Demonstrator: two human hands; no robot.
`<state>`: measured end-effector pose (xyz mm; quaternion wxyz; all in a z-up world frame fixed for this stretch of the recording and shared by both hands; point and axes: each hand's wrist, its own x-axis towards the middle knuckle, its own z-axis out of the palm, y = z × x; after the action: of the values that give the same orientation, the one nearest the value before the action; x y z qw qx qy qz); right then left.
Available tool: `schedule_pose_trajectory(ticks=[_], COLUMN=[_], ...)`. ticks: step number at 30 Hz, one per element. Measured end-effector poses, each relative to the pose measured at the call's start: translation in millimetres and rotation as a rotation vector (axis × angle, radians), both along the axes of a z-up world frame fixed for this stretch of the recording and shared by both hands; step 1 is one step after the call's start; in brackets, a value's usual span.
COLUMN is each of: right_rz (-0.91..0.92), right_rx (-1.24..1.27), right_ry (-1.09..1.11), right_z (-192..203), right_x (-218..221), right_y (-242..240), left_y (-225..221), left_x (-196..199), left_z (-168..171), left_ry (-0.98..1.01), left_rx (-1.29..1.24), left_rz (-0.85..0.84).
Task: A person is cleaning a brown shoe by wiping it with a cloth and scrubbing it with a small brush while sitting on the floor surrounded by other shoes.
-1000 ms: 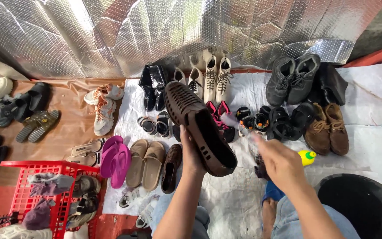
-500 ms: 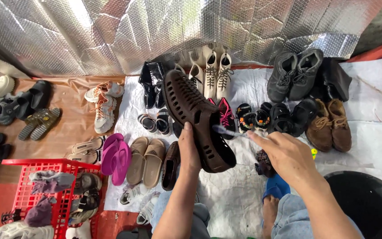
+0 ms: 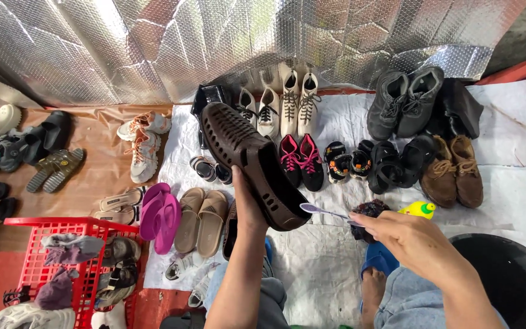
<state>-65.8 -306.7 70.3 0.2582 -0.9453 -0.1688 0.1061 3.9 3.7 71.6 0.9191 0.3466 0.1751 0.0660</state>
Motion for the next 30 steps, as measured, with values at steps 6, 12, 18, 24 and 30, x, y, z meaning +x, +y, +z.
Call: schedule_pose_trajectory(ticks=[6,12,18,24,30], right_rz=[0.071,-0.077,-0.206,-0.187,-0.220], right_rx=[0.245,0.464,0.824,1.023,1.167], right_ry=[-0.019,0.103,0.502,0.615,0.577], right_z=[-2,-11,7,15,33], right_x=[0,-9,-16,-21,-34], right_y=[-7,25,68,79,92], left_y=[-2,-8,-8,-7,-11], left_x=[6,18,14,11,7], left_z=[-8,-53,-82,-79,-79], left_ry=[0.036,-0.114,-0.145,-0.127,-0.186], left_rx=[-0.108,-0.056,0.595,0.572,0.787], left_rz=[-0.068,-0.100,0.098,0.233,0.274])
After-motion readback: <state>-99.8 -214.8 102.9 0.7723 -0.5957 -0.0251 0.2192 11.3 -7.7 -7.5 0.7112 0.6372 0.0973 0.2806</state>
